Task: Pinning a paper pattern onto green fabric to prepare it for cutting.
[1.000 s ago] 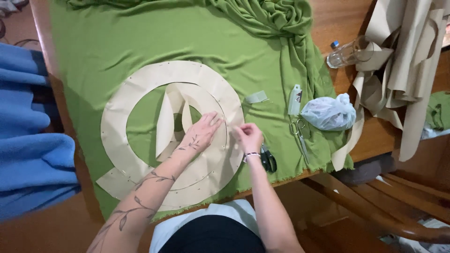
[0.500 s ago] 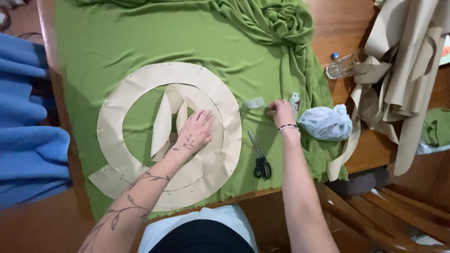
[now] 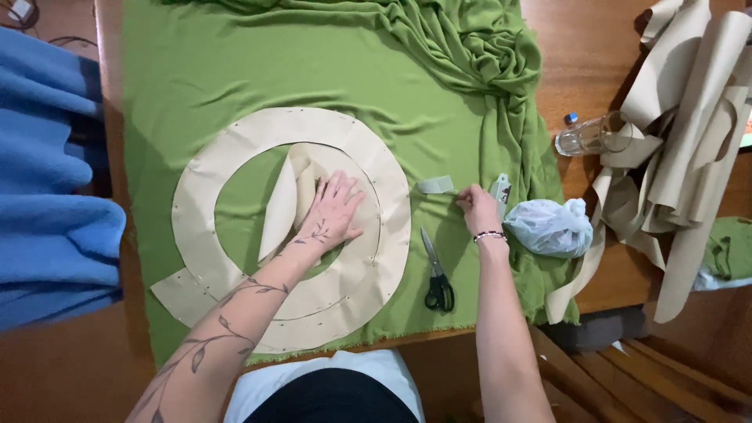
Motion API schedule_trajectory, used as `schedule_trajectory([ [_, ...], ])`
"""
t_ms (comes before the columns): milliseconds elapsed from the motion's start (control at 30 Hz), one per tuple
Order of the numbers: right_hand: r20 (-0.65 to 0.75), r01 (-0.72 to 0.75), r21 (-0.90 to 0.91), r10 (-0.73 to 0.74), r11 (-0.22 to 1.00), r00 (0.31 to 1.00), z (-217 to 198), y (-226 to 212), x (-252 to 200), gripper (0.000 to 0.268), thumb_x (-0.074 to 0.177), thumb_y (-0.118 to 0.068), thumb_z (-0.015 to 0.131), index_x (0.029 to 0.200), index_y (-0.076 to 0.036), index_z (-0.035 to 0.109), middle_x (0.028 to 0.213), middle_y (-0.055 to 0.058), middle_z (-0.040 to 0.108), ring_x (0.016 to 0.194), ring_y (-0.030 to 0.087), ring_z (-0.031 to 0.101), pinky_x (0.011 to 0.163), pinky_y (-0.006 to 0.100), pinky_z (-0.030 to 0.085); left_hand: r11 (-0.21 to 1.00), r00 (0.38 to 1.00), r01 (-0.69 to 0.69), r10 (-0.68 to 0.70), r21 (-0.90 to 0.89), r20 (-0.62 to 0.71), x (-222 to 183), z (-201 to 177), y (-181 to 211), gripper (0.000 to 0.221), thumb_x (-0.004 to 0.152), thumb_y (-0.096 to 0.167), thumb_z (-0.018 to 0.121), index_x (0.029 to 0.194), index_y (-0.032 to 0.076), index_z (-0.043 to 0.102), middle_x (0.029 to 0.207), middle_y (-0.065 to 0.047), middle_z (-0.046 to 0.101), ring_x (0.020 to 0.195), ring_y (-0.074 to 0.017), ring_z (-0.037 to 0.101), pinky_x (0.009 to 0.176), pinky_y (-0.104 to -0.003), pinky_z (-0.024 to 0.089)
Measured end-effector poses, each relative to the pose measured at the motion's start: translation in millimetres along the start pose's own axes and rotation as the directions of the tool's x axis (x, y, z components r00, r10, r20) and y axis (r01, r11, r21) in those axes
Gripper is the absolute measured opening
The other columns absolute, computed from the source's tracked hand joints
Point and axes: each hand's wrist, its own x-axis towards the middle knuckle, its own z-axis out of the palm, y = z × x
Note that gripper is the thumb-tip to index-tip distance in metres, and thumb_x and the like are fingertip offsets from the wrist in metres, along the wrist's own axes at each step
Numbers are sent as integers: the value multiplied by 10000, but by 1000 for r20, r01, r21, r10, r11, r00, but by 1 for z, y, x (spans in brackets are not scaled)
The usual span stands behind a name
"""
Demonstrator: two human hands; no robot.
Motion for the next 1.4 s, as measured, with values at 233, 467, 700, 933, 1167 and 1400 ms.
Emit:
schedule_trajectory([
  [233,-39,-26,88,29,996,999,-12,-12,-7,290,825,-185,859,1018,-171,643,883,26,690,932,226,686,891,384,546,1000,1000,10,-10,-15,9,0,7,-4,787,702,501,829,1362,167,561,1484,-90,444,1476,-389,272,1212,-585,241],
  [467,60,63,-146,-55,987,997,1,10,3,171,829,-269,821,950,-206,718,858,43,663,971,261,684,950,400,535,1000,1000,12,-11,-17,28,1,18,-7,822,699,538,827,1386,196,533,1529,-67,395,1496,-388,229,1225,-587,216],
  [700,-94,1,-40,-5,999,996,-18,4,-17,102,862,-217,797,932,-233,725,827,14,707,878,231,710,834,383,567,1000,1000,3,-3,-4,19,1,22,-9,859,704,566,813,1410,179,514,1531,-67,403,1497,-377,232,1231,-575,207],
  [933,-367,20,595,250,804,896,-2,-123,-87,160,894,-54,761,1026,-137,722,931,75,725,900,180,684,850,321,551,999,1000,0,1,40,-4,1,13,-9,947,679,593,813,1441,142,477,1510,-63,430,1481,-347,278,1229,-546,238],
  [1167,-100,35,499,17,866,995,62,-209,-25,88,824,-188,766,906,-216,747,797,-29,741,751,134,720,752,290,582,994,998,31,-38,101,60,4,-2,-6,1082,607,434,900,1495,94,382,1534,-83,379,1473,-282,277,1210,-478,280],
  [1400,-22,-74,268,83,961,996,81,-207,9,49,722,-307,736,771,-308,730,654,-111,699,665,100,705,701,277,570,994,993,58,-67,91,100,10,-4,-8,1174,538,432,937,1500,93,355,1559,-100,324,1473,-262,244,1187,-474,284],
])
